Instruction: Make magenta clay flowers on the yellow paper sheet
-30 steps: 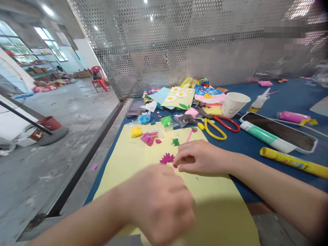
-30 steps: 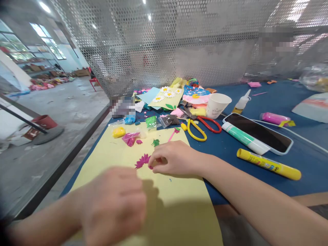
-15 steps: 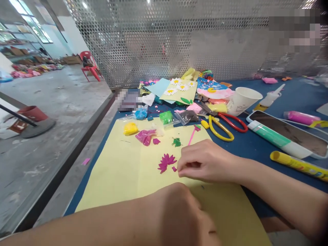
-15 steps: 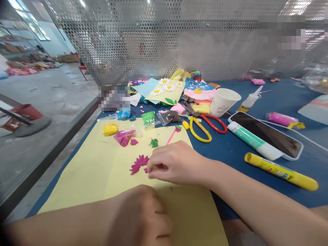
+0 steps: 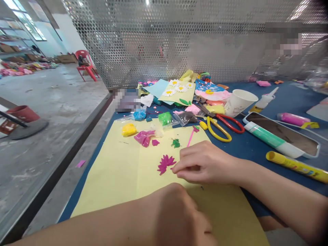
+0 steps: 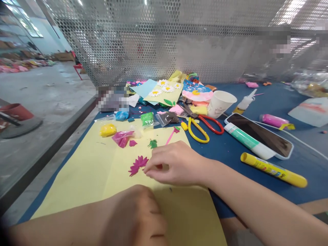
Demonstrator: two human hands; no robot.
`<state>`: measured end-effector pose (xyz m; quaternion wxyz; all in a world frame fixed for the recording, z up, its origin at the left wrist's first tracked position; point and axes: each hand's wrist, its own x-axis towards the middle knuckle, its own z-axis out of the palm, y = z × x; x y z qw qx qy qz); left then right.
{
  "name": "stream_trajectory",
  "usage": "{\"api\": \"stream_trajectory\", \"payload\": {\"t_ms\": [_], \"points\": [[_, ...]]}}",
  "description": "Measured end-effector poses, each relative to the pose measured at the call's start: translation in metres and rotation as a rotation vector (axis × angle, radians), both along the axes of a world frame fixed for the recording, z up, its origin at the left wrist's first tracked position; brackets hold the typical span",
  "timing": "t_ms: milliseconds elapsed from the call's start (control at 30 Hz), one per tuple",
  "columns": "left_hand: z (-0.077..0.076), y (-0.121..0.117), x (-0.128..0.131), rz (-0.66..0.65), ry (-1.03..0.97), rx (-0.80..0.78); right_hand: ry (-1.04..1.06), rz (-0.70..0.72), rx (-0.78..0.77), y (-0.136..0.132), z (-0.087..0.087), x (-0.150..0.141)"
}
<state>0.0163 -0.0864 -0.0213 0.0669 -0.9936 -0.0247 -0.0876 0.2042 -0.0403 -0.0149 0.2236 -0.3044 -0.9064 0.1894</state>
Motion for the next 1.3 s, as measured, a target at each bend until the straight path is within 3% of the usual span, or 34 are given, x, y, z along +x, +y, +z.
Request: {"api": "stream_trajectory", "payload": {"t_ms": [100, 167, 300, 400, 533, 667, 800, 933, 1067, 1133, 1200, 1300], "points": [[0.007, 0.008, 0.005, -0.097, 0.034, -0.169, 0.015, -0.163, -0.052, 0.007, 0.005, 0.012], [0.007, 0.005, 0.007, -0.066, 0.009, -0.213, -0.071, -0.311, 0.068, 0.015, 0.008, 0.024], [0.002, -0.009, 0.011, 0.094, -0.212, -0.035, -0.356, -0.33, 0.268, 0.026, 0.006, 0.039], [-0.002, -0.015, 0.014, 0.192, -0.324, 0.13, -0.392, -0.351, 0.297, 0.027, 0.004, 0.039], [-0.005, -0.016, 0.014, 0.235, -0.324, 0.186, -0.377, -0.307, 0.318, 0.024, 0.006, 0.034], [-0.007, -0.015, 0.014, 0.256, -0.345, 0.198, -0.324, -0.269, 0.24, 0.021, 0.013, 0.031], [-0.006, -0.013, 0.015, 0.258, -0.355, 0.189, -0.048, -0.349, 0.075, 0.016, 0.026, 0.025], [-0.007, -0.013, 0.017, 0.323, -0.409, 0.189, 0.171, -0.189, -0.376, 0.011, 0.033, 0.018], [-0.01, -0.014, 0.017, 0.357, -0.439, 0.191, 0.391, -0.041, -0.769, 0.013, 0.019, 0.014], [-0.012, -0.013, 0.016, 0.354, -0.438, 0.206, 0.477, -0.054, -0.784, 0.014, 0.01, 0.012], [-0.014, -0.012, 0.014, 0.347, -0.432, 0.229, 0.446, -0.102, -0.657, 0.014, 0.004, 0.009], [-0.018, -0.011, 0.013, 0.341, -0.401, 0.242, 0.364, -0.033, -0.439, 0.011, 0.001, 0.007]]}}
